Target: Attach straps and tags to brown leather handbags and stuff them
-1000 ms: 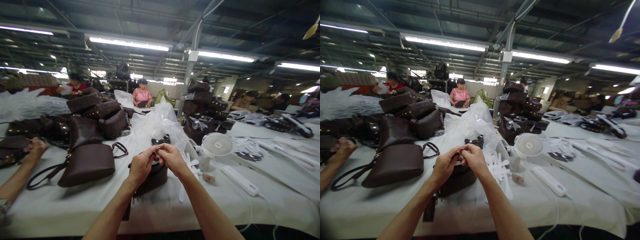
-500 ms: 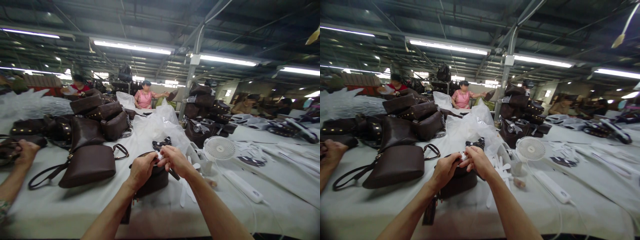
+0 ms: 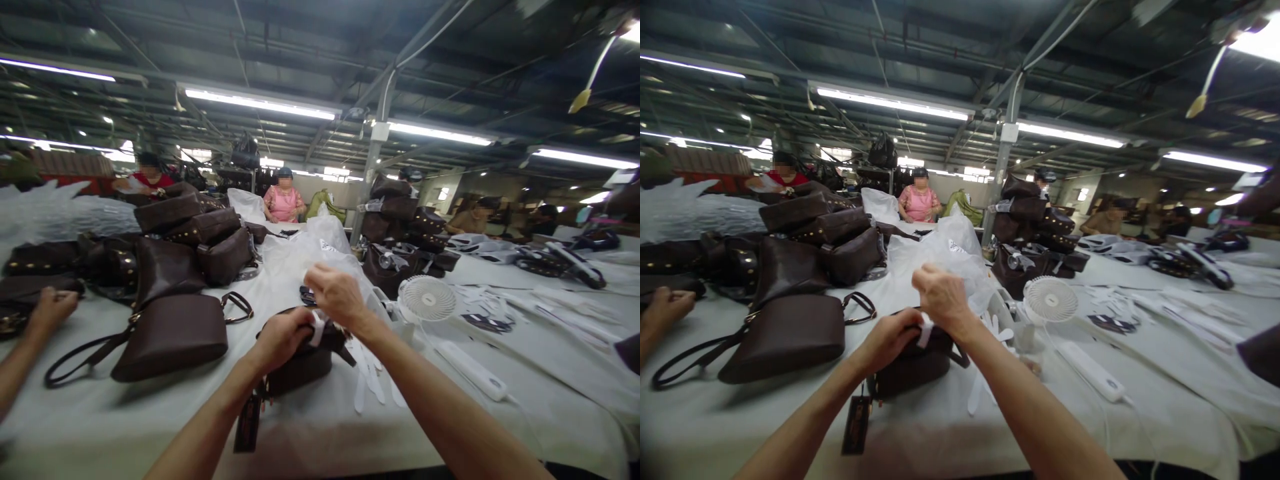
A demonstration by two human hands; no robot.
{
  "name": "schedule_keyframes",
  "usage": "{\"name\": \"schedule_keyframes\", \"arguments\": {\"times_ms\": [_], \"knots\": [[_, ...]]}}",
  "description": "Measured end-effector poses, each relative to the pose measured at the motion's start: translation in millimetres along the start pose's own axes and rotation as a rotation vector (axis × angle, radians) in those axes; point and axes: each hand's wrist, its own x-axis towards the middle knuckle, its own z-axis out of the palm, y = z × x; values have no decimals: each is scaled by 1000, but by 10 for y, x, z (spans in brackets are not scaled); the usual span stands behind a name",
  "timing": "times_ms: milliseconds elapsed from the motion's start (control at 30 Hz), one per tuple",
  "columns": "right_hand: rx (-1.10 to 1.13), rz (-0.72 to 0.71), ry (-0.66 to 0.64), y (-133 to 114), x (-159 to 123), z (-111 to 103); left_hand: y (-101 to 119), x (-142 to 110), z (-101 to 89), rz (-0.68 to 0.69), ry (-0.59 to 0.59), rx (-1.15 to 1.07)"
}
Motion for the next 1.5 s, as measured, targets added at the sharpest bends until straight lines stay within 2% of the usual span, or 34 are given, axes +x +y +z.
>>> {"name": "schedule_keyframes", "arguments": {"times_ms": [67,100,167,233,333,433,500,600,667,733,800,867,967,1067,1167,1333,1500], "knots": [[67,63,56,-13,169,-51,12,-10,6,19,-107,39],[93,81,23,-6,238,-59,12,-10,-6,19,-99,35],[116,93,-109,33,302,-28,2,-2,-61,-3,16,-4],[179,75,-215,98,253,55,-16,1,-133,-15,111,-34],[462,43,-363,209,58,202,-38,-19,-196,3,137,-64],[728,117,-470,255,-104,287,-41,-39,-175,-1,169,-95],[711,119,-414,221,-143,295,-36,-35,-149,3,175,-116],[444,86,-197,115,-110,274,-28,-18,-147,14,143,-142],[325,136,-65,61,-56,270,-26,-2,-188,17,96,-144],[331,212,-3,43,2,284,-25,23,-260,20,26,-134],[389,248,3,55,57,304,-21,69,-344,40,-48,-74],[434,218,-6,69,112,308,-10,140,-414,84,-98,73],[508,157,22,47,210,257,24,265,-452,125,-75,356],[750,260,-24,-40,327,166,73,346,-435,96,-79,511],[959,391,-116,-135,436,100,142,361,-419,61,-126,500],[874,309,-186,-209,591,71,312,368,-388,-29,-163,444],[862,293,-143,-232,673,65,405,360,-264,-58,-160,381]]}}
